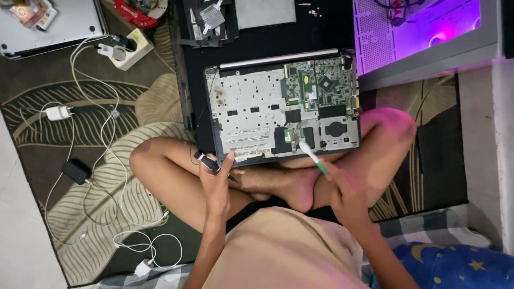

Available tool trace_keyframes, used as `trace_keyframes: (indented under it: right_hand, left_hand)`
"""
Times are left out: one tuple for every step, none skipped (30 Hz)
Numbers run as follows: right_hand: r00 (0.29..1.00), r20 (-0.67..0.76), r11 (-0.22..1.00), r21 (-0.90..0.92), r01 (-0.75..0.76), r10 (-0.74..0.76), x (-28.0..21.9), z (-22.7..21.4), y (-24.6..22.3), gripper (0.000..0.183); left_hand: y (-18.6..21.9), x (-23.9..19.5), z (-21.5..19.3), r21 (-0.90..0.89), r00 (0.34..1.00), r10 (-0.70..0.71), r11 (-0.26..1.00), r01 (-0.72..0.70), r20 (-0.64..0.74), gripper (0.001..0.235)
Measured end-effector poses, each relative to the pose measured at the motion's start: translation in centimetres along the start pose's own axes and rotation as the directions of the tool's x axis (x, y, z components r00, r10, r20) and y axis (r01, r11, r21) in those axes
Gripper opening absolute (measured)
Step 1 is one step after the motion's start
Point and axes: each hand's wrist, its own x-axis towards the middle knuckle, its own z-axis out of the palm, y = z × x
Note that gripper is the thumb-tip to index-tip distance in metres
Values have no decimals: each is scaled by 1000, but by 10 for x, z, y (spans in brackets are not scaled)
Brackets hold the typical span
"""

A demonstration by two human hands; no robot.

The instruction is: The person sits cross-legged on the floor and cleans the internal components of a disassembled laptop. They use a toothbrush to scrub the motherboard and a small metal heatsink, then use a screwdriver to remove and reattach screws on the chassis.

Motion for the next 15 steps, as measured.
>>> trace_keyframes:
  right_hand:
    - [1000,-3,1000,-2,-5,5,-6,2,22,51]
    - [997,-75,996,-85,27,-33,-11,4,45,46]
    - [987,-143,984,-171,52,-77,-17,5,68,43]
    - [987,-144,984,-171,48,-74,-8,-3,55,43]
    - [981,-192,987,-160,-4,-27,2,-12,43,43]
    - [971,-239,988,-147,-51,15,13,-21,31,44]
    - [971,-239,988,-148,-51,14,10,-20,26,44]
    - [981,-194,987,-148,-55,26,7,-16,21,44]
    - [988,-148,987,-149,-60,37,4,-13,15,45]
    - [988,-151,987,-149,-61,38,6,-15,21,45]
    - [980,-196,978,-192,-76,38,8,-18,26,44]
    - [971,-237,969,-231,-91,35,10,-19,31,43]
    - [971,-236,969,-230,-91,35,4,-14,34,43]
    - [978,-209,970,-235,-71,21,-1,-10,39,39]
    - [983,-182,970,-239,-50,6,-6,-6,43,34]
  left_hand:
    - [3,-2,2,2,1000,-3,1000,3,4,36]
    - [5,-3,4,11,1000,-9,1000,9,-3,35]
    - [7,-4,6,20,1000,-15,1000,15,-10,35]
    - [4,-3,4,22,1000,-17,1000,17,-8,35]
    - [1,-2,1,21,1000,-13,1000,13,-4,35]
    - [-2,0,-1,18,1000,-7,1000,7,-2,35]
    - [-1,-2,1,17,1000,-7,1000,7,-1,35]
    - [1,-2,2,15,1000,-6,1000,6,2,35]
    - [3,-3,3,13,1000,-5,1000,5,5,34]
    - [3,-3,4,14,1000,-5,1000,5,8,34]
    - [3,-3,4,17,1000,-1,1000,1,12,34]
    - [3,-3,3,22,1000,3,1000,-4,11,34]
    - [4,-4,3,23,1000,4,1000,-4,10,34]
    - [4,-3,4,15,1000,7,1000,-7,9,34]
    - [4,-2,5,7,1000,10,1000,-11,8,35]
